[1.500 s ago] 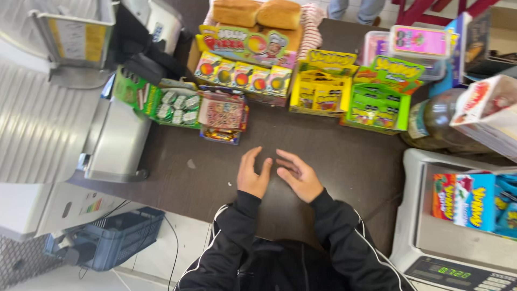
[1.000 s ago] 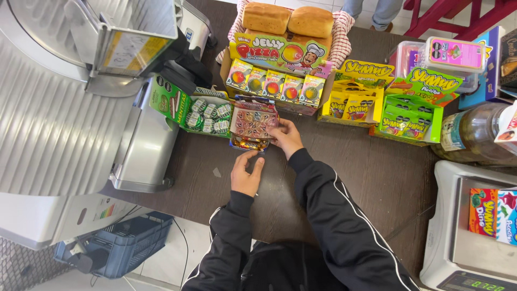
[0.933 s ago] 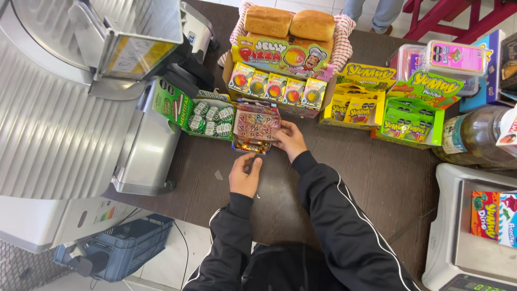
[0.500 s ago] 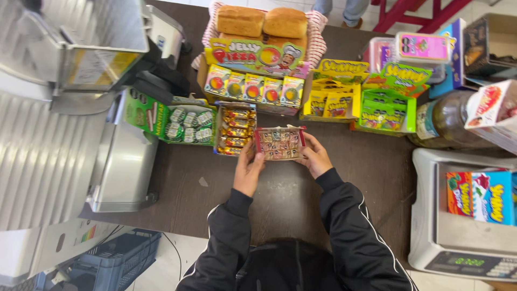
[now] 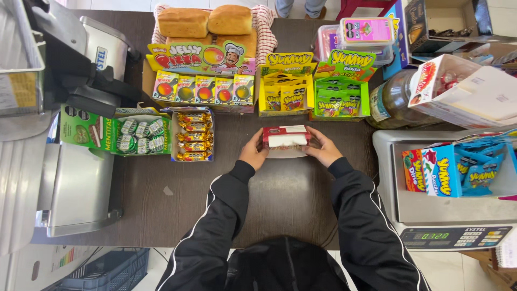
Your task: The person organizes boxes of candies on a counter, removes individual candy packets from a display box, and places them into rows inside a cardboard tray.
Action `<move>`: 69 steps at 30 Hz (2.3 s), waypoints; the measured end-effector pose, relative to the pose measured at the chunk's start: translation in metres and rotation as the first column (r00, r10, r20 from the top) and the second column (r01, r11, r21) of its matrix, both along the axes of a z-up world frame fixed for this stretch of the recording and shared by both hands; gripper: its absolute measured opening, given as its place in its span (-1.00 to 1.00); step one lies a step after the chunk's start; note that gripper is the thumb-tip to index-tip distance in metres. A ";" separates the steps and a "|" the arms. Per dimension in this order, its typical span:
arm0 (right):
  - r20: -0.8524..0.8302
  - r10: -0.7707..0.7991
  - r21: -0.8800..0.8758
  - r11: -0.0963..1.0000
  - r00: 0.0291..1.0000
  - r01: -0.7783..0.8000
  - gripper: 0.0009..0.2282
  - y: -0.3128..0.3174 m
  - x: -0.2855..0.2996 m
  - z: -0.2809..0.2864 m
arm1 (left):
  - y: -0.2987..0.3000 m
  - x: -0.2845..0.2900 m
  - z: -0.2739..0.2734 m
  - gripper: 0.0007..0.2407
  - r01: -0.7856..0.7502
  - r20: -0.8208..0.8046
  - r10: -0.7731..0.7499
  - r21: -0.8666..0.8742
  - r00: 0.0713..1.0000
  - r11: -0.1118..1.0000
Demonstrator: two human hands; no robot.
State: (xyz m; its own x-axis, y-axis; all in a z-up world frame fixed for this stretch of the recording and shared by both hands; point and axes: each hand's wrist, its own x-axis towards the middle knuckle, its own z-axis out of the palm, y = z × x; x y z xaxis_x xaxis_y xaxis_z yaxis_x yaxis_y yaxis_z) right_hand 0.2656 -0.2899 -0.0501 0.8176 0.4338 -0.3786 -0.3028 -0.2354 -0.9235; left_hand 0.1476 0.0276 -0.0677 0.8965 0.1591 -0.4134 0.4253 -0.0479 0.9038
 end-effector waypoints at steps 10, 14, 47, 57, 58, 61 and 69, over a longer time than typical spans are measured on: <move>0.329 0.252 -0.150 0.966 0.910 -0.213 -0.12 -0.004 -0.020 0.006 | -0.006 -0.008 0.056 -0.20 0.125 0.089 -0.156 0.280 0.984 0.952; 0.545 0.375 -0.274 0.925 0.750 -0.263 -0.31 -0.009 -0.024 -0.022 | 0.009 -0.016 0.004 -0.30 0.230 0.133 -0.319 0.449 0.938 0.863; 0.677 0.068 -0.074 0.997 0.732 -0.024 -0.14 -0.024 -0.045 0.054 | 0.006 -0.016 0.051 -0.31 -0.150 0.576 -0.125 0.406 0.808 0.902; 0.759 0.038 -0.161 0.978 0.650 0.130 -0.20 -0.049 -0.042 0.074 | 0.005 -0.041 0.025 -0.29 -0.095 0.396 -0.093 0.429 0.914 0.898; 0.760 0.039 -0.163 0.978 0.649 0.132 -0.20 -0.053 -0.045 0.067 | 0.004 -0.041 0.020 -0.29 -0.093 0.397 -0.094 0.428 0.913 0.899; 0.133 -0.323 -0.092 0.937 0.937 0.336 0.13 -0.064 -0.061 0.061 | -0.002 -0.042 0.006 -0.29 -0.085 0.382 -0.105 0.449 0.918 0.889; -0.472 -0.522 0.033 0.795 0.711 0.605 -0.41 -0.087 -0.105 0.078 | -0.014 -0.028 -0.023 -0.28 0.090 0.229 -0.266 0.575 0.936 0.813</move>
